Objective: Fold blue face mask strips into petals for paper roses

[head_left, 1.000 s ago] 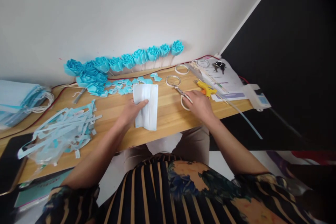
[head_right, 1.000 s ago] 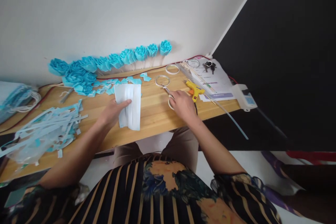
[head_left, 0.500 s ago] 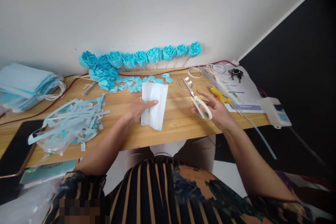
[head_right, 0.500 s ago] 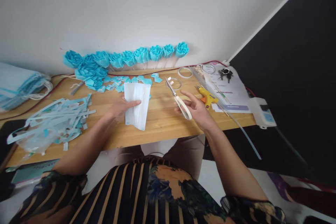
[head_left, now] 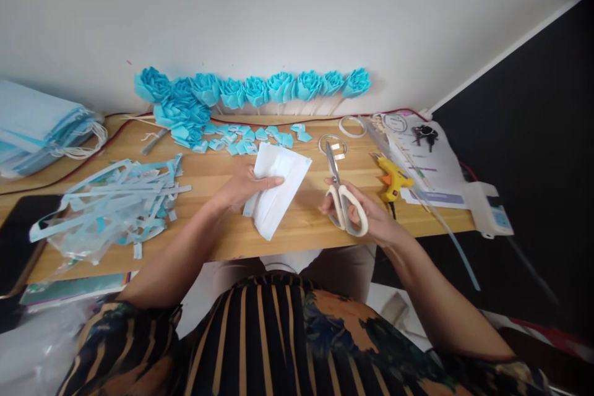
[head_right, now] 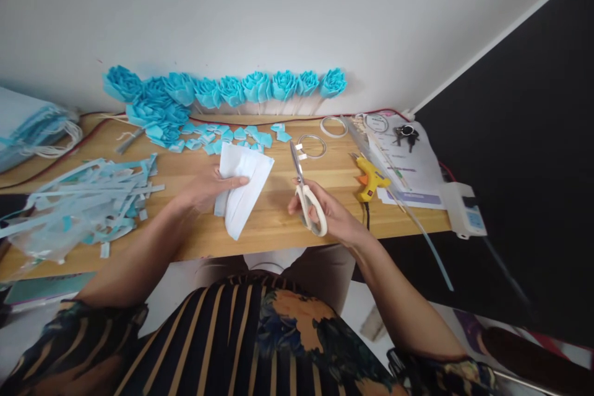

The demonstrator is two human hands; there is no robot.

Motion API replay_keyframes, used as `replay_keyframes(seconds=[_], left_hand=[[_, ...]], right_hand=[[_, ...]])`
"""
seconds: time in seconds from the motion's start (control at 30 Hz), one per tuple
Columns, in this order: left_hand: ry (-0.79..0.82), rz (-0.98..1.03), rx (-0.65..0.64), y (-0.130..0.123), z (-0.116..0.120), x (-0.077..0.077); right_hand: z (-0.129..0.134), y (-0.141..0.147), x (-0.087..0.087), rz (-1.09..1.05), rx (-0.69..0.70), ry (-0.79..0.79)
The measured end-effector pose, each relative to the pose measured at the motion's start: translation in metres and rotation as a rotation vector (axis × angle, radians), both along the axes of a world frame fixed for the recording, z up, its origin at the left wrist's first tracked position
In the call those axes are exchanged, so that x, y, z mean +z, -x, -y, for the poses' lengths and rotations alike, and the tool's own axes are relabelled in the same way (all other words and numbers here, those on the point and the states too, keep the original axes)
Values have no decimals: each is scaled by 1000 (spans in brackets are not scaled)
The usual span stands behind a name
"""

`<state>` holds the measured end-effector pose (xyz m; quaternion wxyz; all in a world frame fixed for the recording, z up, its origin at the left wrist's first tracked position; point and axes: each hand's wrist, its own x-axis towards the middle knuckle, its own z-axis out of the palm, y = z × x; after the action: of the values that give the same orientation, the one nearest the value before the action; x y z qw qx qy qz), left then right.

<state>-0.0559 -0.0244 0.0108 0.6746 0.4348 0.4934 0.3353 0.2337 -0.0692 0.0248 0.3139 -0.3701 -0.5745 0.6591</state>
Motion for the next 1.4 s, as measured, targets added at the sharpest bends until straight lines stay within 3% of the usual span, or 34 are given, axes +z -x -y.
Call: replay_keyframes(seconds=[0.17, 0.3, 0.47, 0.7, 0.9, 1.4], left_hand=[[-45, -28, -10, 2, 0, 2], [-21, -35, -95, 4, 1, 4], [10, -31, -154, 4, 2, 6], [-40, -77, -133, 4, -1, 2], [-106, -146, -128, 5, -3, -3], [-136, -167, -150, 4, 0, 8]], right_hand=[[4, 9, 0, -111, -11, 82], [7, 16, -3, -233, -46, 160], [3, 21, -8, -365, 11, 130], [-3, 9, 7, 117, -15, -18], [-6, 13, 21, 189, 49, -16], [-20, 23, 36, 328, 131, -67]])
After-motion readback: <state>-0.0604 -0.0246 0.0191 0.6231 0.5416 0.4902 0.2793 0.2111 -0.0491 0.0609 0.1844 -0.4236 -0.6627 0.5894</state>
